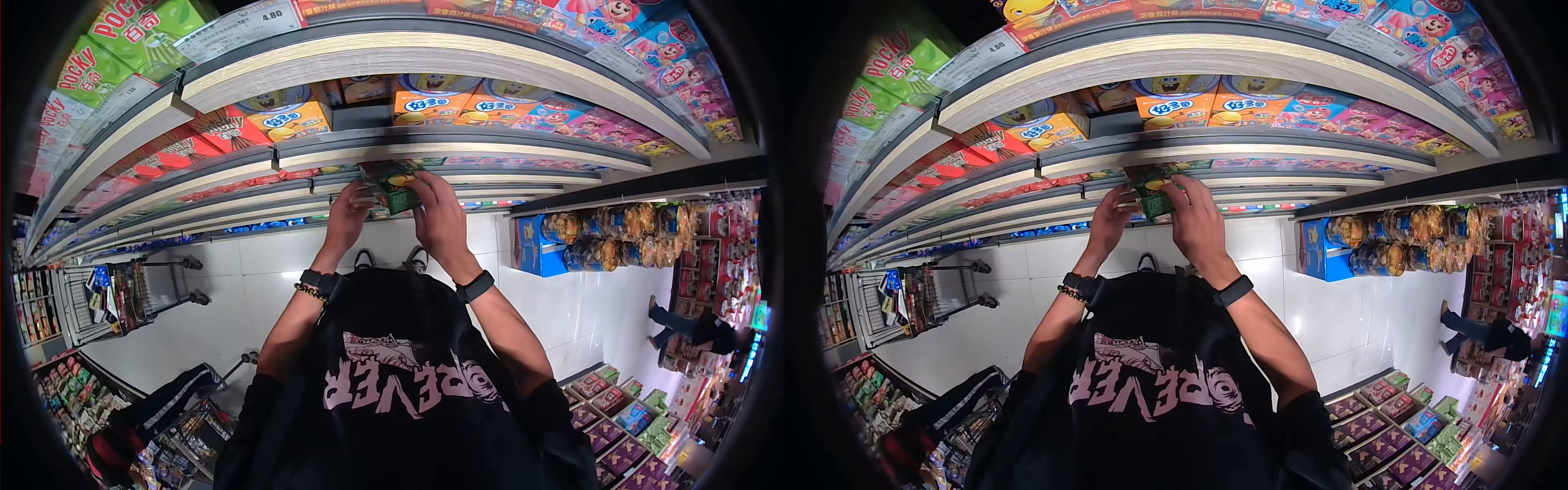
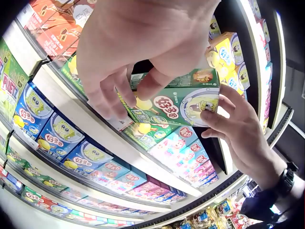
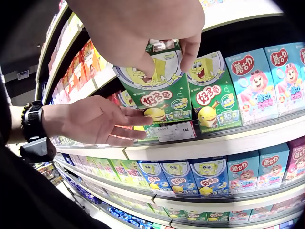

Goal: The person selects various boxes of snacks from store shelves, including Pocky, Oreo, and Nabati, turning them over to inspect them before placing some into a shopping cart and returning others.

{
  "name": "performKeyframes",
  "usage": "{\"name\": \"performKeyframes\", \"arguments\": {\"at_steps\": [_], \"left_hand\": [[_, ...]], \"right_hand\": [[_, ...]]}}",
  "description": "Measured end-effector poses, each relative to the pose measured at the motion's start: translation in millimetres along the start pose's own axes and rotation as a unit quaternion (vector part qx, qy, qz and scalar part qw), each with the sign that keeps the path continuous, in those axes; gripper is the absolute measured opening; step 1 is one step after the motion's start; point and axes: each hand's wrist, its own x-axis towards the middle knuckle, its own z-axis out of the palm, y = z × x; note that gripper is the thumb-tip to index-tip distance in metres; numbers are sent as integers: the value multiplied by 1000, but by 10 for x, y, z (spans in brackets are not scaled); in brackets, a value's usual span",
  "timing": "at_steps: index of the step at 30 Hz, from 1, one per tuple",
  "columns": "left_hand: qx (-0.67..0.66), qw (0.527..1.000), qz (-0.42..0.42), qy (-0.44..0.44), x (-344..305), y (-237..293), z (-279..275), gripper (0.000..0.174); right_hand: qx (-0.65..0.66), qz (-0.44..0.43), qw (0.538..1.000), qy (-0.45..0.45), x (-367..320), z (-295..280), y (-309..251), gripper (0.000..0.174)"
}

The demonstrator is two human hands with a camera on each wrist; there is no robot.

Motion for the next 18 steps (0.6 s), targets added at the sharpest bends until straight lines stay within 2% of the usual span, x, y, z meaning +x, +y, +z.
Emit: {"name": "performKeyframes", "arguments": {"at_steps": [4, 9, 18], "left_hand": [[33, 999, 2, -26, 23, 101, 16, 57], [-4, 999, -31, -27, 65, 205, 33, 58], [-12, 1000, -16, -15, 143, 276, 28, 60]], "right_hand": [[-8, -7, 1000, 12, -1, 64, 18, 41], [-24, 8, 1000, 7, 40, 91, -47, 40], [-49, 3, 998, 38, 75, 227, -87, 42]]}}
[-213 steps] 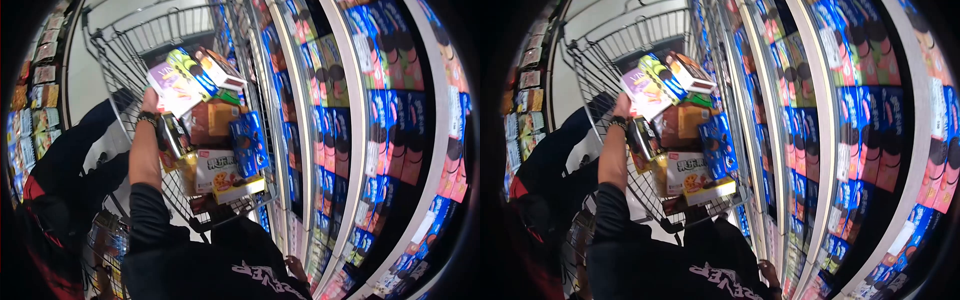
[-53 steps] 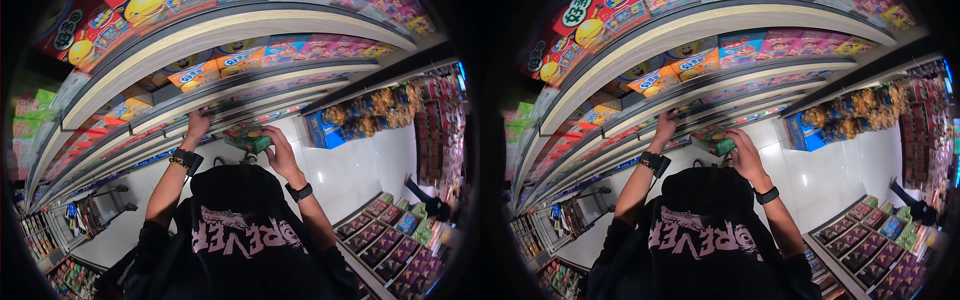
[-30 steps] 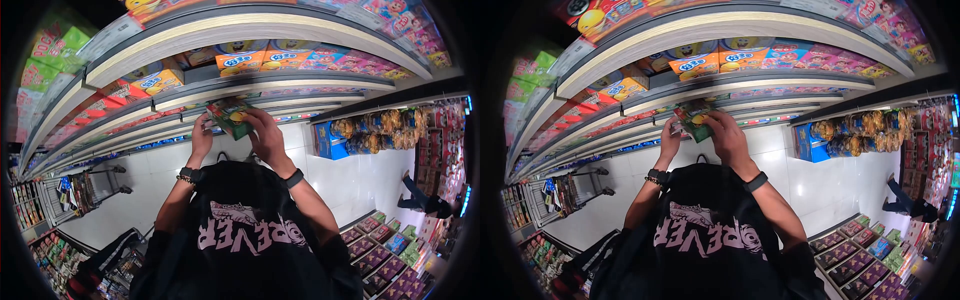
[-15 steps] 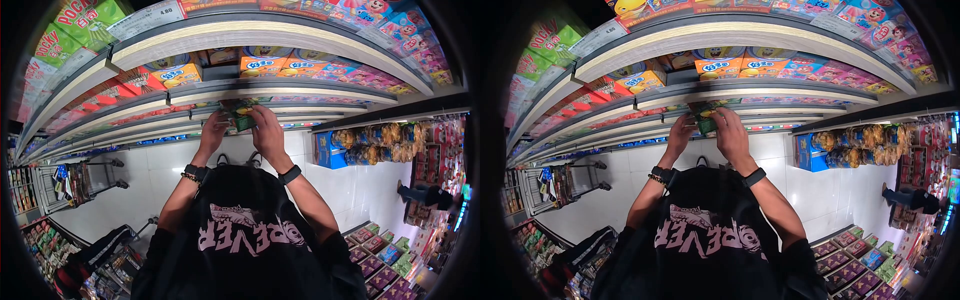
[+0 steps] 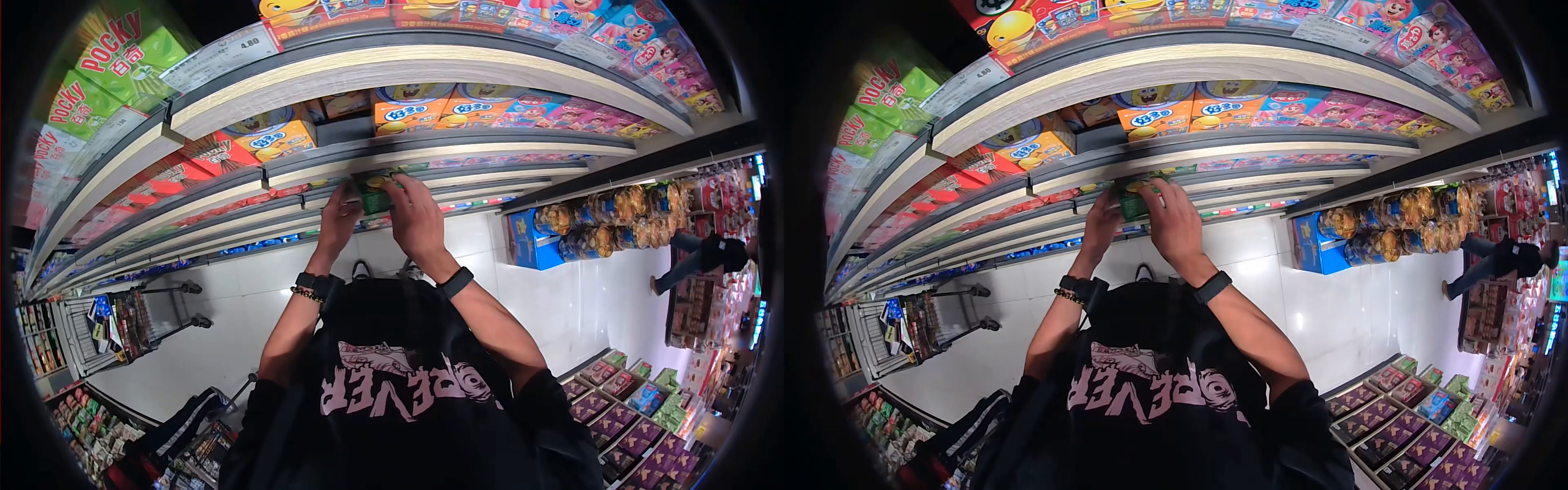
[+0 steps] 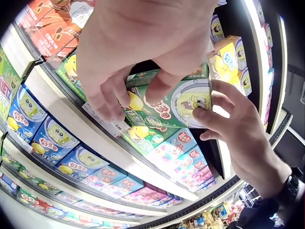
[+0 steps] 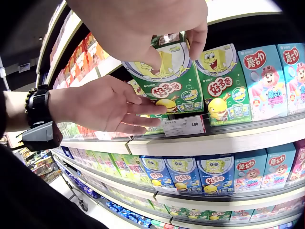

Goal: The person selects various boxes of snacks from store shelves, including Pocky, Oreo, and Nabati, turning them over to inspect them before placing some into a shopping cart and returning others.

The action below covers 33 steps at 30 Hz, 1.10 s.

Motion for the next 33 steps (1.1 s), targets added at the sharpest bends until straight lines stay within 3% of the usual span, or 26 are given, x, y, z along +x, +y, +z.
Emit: {"name": "performKeyframes", "arguments": {"at_steps": [11, 13, 17, 19, 23, 24, 33], "left_hand": [[3, 999, -31, -22, 18, -35, -100, 62], [227, 973, 39, -4, 41, -112, -154, 59], [229, 973, 16, 30, -79, 13, -223, 56], [274, 956, 92, 43, -152, 34, -273, 56], [226, 970, 56, 66, -247, 83, -358, 55], [233, 969, 51, 70, -263, 79, -390, 55], [221, 971, 66, 68, -468, -208, -514, 51]], "right_hand": [[-63, -11, 998, -19, 63, 110, -91, 48], [-82, -17, 996, -22, 89, 160, -79, 49], [-80, -6, 996, -35, 136, 221, -107, 49], [-108, -7, 992, -61, 158, 243, -88, 49], [-118, -1, 989, -94, 209, 234, -100, 47], [-121, 23, 983, -137, 227, 237, -91, 42], [-143, 18, 978, -152, 449, 385, 138, 24]]}}
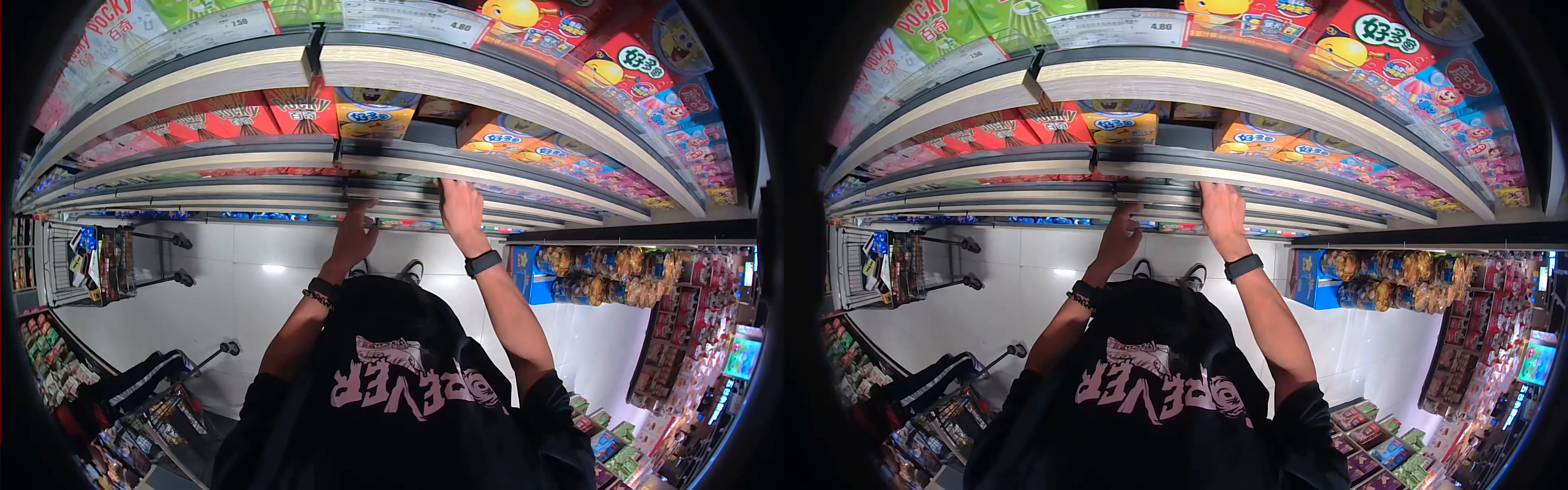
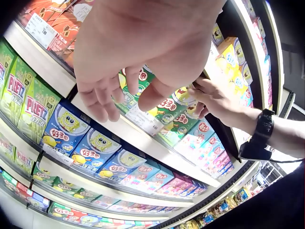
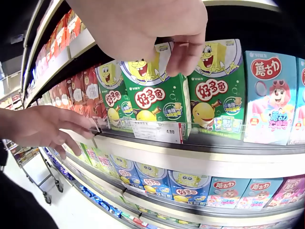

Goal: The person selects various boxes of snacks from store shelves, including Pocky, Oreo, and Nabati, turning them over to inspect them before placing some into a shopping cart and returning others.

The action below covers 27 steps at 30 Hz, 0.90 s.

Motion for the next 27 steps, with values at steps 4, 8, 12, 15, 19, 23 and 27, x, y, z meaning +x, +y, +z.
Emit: {"name": "performKeyframes", "arguments": {"at_steps": [4, 8, 12, 15, 19, 23, 27], "left_hand": [[-1, 1000, 5, 5, -105, 33, -59, 50], [26, 999, -37, -16, -135, 241, -178, 51], [189, 973, 134, -4, 21, 554, -124, 55], [256, 936, 243, -8, 203, 828, 19, 59], [387, 872, 298, -3, 367, 1047, 299, 57], [464, 831, 305, 30, 615, 1131, 497, 50], [491, 851, 178, -52, 830, 1168, 616, 30]], "right_hand": [[-52, -5, 997, -60, 73, 69, 67, 26], [-53, -15, 997, -57, 92, 129, 114, 24], [-17, 10, 1000, -11, -50, -15, 134, 28], [-26, 5, 999, 44, -135, -103, 336, 24], [-23, 70, 994, -81, 20, -123, 637, 25], [-37, -27, 999, 21, 65, -10, 846, 26], [-11, -88, 988, 127, 110, 149, 1039, 34]]}}
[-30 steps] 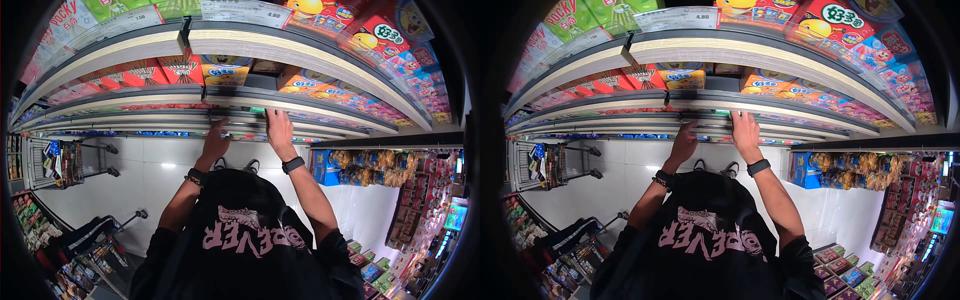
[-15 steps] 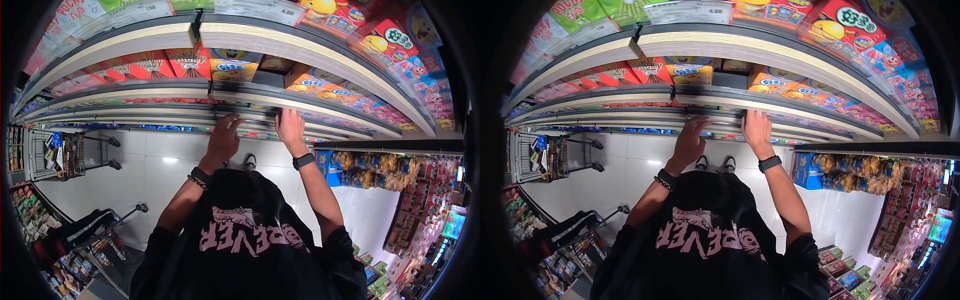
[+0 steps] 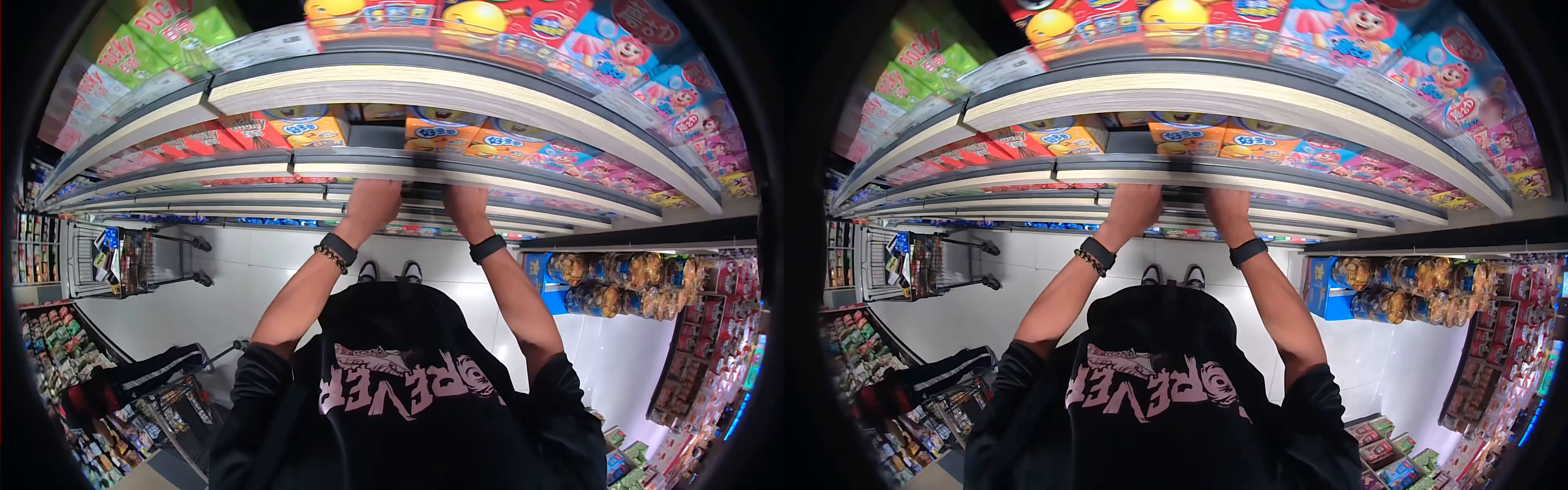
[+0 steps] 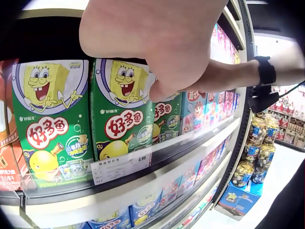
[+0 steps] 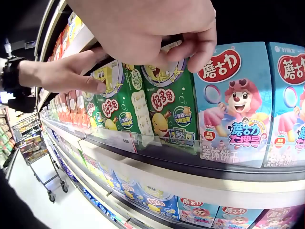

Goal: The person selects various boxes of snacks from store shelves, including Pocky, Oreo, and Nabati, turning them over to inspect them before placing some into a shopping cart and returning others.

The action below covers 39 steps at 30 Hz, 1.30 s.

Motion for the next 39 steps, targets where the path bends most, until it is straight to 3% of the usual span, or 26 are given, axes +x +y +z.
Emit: {"name": "performKeyframes", "arguments": {"at_steps": [3, 5, 7, 14, 19, 23, 26, 29, 30, 31, 32, 33, 35, 37, 39], "left_hand": [[-38, 999, 10, 7, 156, -26, 86, 30], [-33, 999, 19, 29, 211, -43, 121, 34], [71, 996, 38, 37, 219, -101, 143, 28], [113, 993, 38, 8, 188, -116, 218, 29], [41, 999, -6, -10, 175, -92, 247, 30], [30, 999, 13, 19, 187, -78, 212, 32], [1, 1000, 4, 19, 208, -32, 154, 34], [-56, 996, -57, -30, 143, 51, 44, 33], [-27, 997, -64, -27, 72, 97, 0, 35], [3, 997, -70, -25, -9, 146, -52, 36], [-4, 993, -98, -61, -125, 217, -113, 48], [-2, 992, -105, -64, -277, 263, -121, 48], [-21, 997, -67, 32, -659, 279, -147, 61], [-114, 988, -103, -29, -1219, 103, -62, 68], [-203, 957, -199, -63, -2001, -269, 309, 63]], "right_hand": [[26, 20, 999, -26, -38, 76, 104, 34], [-45, -31, 998, 24, -46, 147, 152, 34], [-39, -26, 999, 11, -39, 96, 156, 33], [-45, -23, 999, 6, -55, 55, 186, 29], [-33, -41, 998, -42, -110, 22, 200, 27], [-23, -43, 995, -82, -134, -14, 206, 27], [-57, -100, 993, -14, -167, 2, 235, 28], [-4, -80, 996, -39, -105, -112, 203, 28], [1, -88, 995, -45, -100, -188, 179, 28], [30, -26, 991, -124, -123, -282, 143, 28], [58, 39, 977, -203, -178, -340, 110, 29], [97, 31, 984, -148, -267, -369, 96, 35], [114, 7, 991, -72, -500, -388, 79, 53], [198, 11, 978, -62, -758, -477, -13, 58], [225, 74, 960, -151, -1117, -453, -158, 51]]}}
